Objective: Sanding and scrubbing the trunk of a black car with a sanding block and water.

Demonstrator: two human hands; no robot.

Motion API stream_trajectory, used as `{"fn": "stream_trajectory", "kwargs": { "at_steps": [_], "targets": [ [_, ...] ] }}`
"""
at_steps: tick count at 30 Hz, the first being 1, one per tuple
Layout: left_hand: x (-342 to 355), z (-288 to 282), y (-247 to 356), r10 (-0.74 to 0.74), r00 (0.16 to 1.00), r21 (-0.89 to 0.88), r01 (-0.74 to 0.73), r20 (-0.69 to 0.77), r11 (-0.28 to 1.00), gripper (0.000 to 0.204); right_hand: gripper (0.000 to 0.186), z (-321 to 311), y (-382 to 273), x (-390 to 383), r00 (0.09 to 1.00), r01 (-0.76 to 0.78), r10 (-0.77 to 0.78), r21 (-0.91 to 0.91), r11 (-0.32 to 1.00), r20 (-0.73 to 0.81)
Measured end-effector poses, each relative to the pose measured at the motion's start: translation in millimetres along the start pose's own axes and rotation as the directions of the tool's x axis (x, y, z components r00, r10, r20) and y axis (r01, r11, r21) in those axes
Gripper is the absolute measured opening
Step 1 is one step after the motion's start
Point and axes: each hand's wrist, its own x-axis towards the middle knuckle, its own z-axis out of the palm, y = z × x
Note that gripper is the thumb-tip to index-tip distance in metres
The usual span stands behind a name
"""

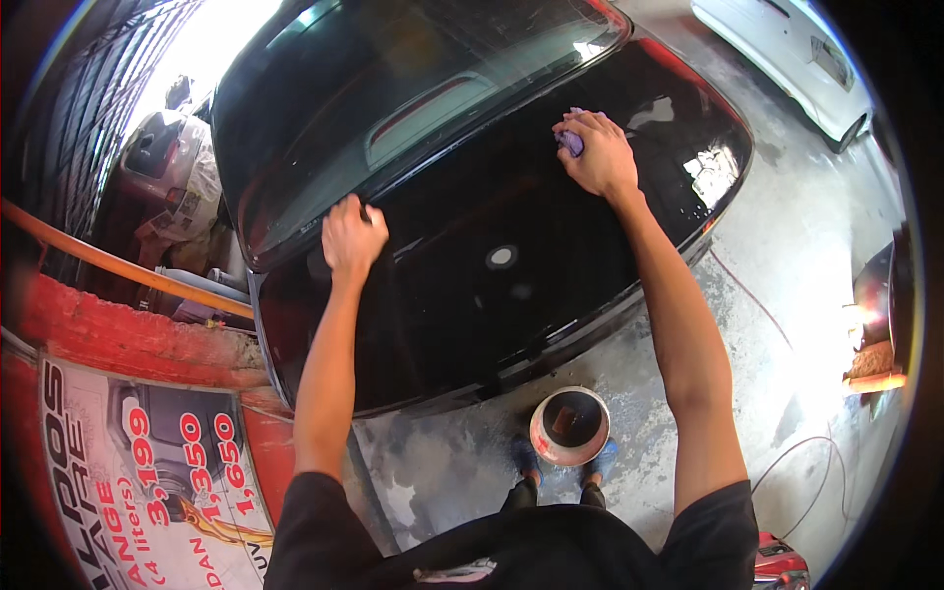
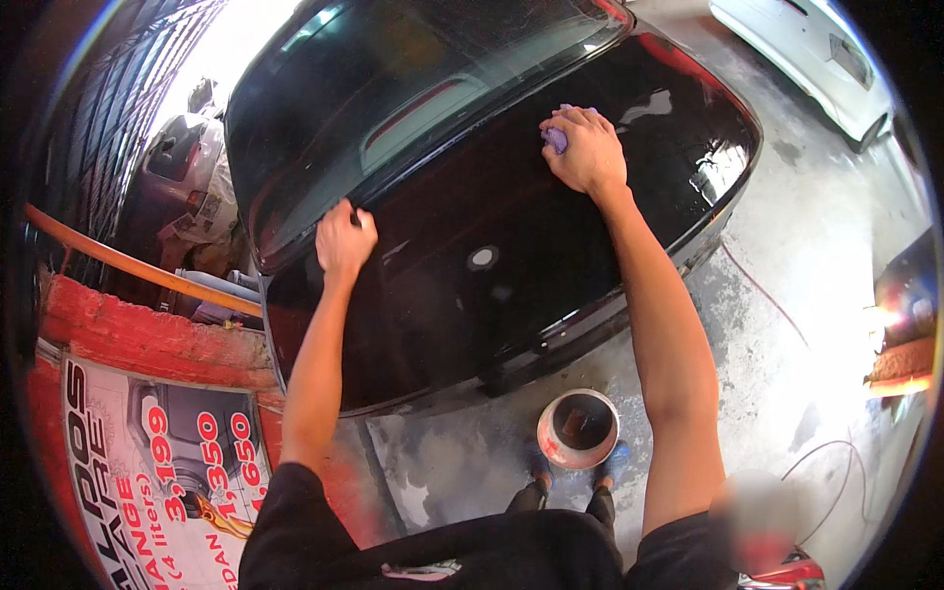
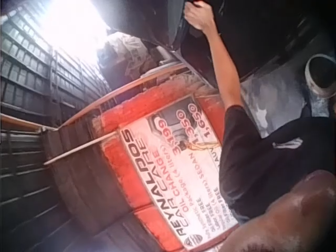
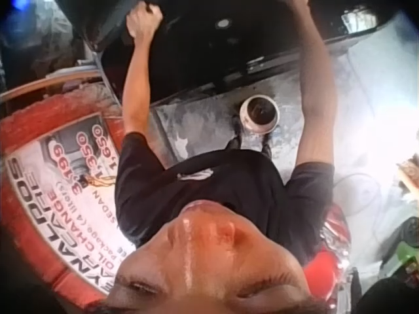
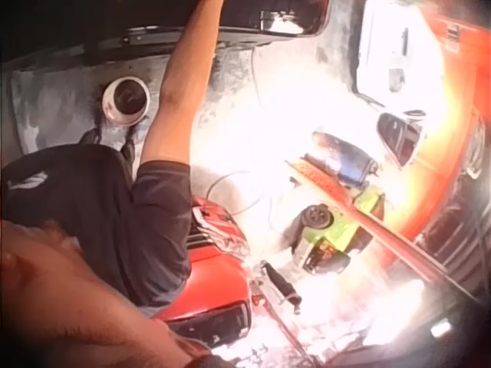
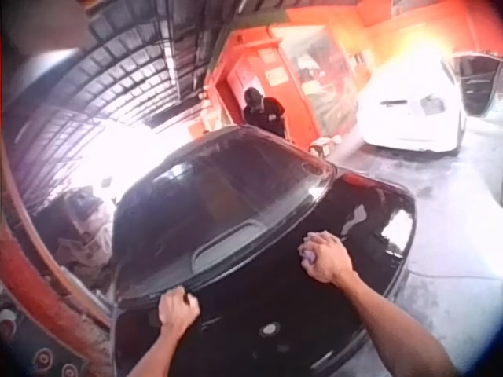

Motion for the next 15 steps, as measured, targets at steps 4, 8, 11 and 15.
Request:
{"fn": "stream_trajectory", "kwargs": {
  "at_steps": [4, 8, 11, 15],
  "targets": [
    [-29.0, -10.6, 19.5, 0.027, 0.999, -0.115, -0.022, 0.044, 0.993, 0.020, 0.035, 0.7, 20.9, -1.1, 0.999, 0.037, -0.036, 0.023, 0.999, -0.023],
    [-142.3, -70.5, 56.1, 0.134, 0.990, -0.302, -0.118, 0.033, 0.946, 0.020, 0.035, -7.4, 36.5, -10.6, 1.000, -0.013, 0.013, -0.020, 1.000, -0.012],
    [-140.4, -74.6, 44.5, 0.187, 0.981, -0.262, -0.165, 0.060, 0.951, 0.017, 0.034, -12.3, 22.9, -9.7, 0.999, -0.044, 0.043, -0.042, 0.998, -0.010],
    [-9.7, 6.7, -10.4, 0.020, 0.994, 0.023, -0.018, -0.103, 1.000, 0.018, 0.033, -5.2, 7.1, 3.8, 1.000, -0.006, 0.006, -0.017, 1.000, -0.010]
  ]
}}
